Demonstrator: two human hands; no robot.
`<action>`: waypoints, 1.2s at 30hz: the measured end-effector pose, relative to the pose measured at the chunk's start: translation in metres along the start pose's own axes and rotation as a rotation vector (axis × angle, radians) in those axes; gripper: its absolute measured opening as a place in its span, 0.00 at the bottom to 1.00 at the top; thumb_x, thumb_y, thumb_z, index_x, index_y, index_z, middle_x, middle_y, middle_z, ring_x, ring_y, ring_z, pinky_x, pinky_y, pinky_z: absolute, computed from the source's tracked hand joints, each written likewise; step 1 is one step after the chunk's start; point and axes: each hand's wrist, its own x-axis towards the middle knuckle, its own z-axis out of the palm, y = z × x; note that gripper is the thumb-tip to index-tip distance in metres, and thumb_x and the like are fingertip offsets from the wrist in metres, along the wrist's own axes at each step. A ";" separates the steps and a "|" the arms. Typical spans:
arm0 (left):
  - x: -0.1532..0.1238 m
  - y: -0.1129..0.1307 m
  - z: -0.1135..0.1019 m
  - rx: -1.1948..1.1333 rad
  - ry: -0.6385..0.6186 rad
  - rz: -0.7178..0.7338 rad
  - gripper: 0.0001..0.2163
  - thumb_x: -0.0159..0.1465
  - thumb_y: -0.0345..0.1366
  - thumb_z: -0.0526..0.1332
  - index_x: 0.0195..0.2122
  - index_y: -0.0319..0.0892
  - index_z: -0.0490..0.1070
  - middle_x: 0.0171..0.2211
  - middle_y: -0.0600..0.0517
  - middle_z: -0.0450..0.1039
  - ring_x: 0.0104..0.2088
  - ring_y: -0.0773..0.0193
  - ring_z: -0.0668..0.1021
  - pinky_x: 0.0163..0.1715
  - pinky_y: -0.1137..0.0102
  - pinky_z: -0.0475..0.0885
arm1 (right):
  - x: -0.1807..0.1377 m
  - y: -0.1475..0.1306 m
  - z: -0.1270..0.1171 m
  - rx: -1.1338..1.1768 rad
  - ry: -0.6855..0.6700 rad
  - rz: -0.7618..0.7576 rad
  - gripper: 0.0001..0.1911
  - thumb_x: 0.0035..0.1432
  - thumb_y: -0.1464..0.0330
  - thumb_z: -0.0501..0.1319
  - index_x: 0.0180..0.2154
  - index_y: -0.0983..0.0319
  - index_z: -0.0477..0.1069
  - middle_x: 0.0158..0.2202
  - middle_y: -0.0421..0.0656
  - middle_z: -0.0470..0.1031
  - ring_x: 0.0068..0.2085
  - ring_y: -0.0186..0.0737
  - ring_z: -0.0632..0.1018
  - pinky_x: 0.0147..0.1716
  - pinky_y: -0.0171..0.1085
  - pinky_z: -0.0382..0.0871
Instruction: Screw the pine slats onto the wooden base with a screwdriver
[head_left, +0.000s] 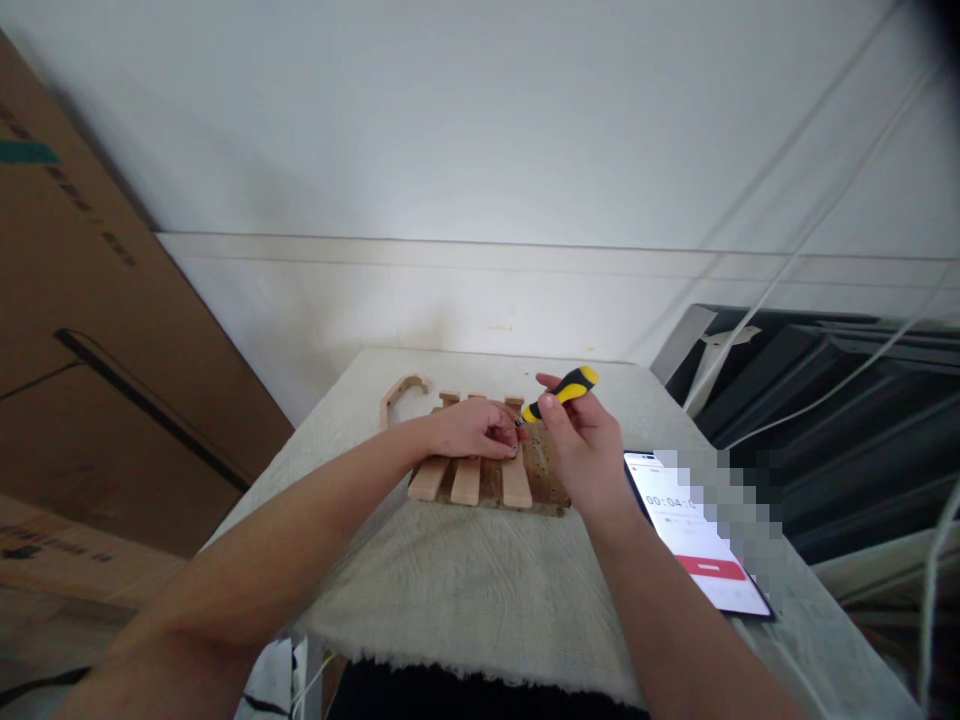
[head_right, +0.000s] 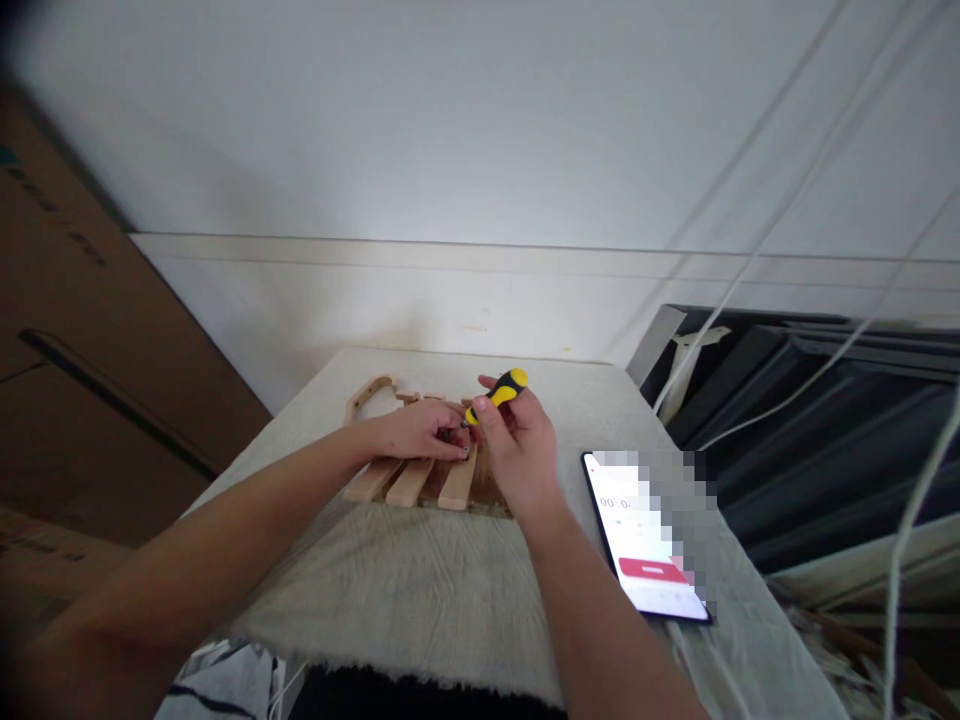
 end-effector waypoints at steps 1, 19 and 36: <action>0.000 0.000 0.000 0.004 -0.002 -0.006 0.06 0.60 0.32 0.63 0.28 0.36 0.73 0.28 0.53 0.72 0.27 0.71 0.71 0.30 0.76 0.64 | -0.002 -0.001 0.002 -0.023 0.020 -0.023 0.17 0.58 0.55 0.60 0.41 0.59 0.76 0.46 0.47 0.78 0.38 0.41 0.78 0.39 0.43 0.72; 0.000 -0.003 0.003 0.003 0.034 0.025 0.07 0.59 0.32 0.63 0.26 0.36 0.72 0.29 0.53 0.73 0.30 0.70 0.73 0.32 0.75 0.64 | -0.002 0.004 0.000 -0.038 0.011 0.012 0.16 0.60 0.56 0.58 0.41 0.60 0.74 0.35 0.43 0.78 0.35 0.40 0.77 0.37 0.40 0.71; -0.001 0.001 0.005 -0.028 0.055 -0.025 0.07 0.59 0.33 0.63 0.27 0.36 0.73 0.27 0.54 0.71 0.27 0.71 0.71 0.30 0.76 0.63 | 0.002 0.017 0.002 -0.065 -0.053 0.013 0.17 0.60 0.54 0.57 0.40 0.60 0.73 0.36 0.44 0.77 0.36 0.41 0.77 0.39 0.42 0.70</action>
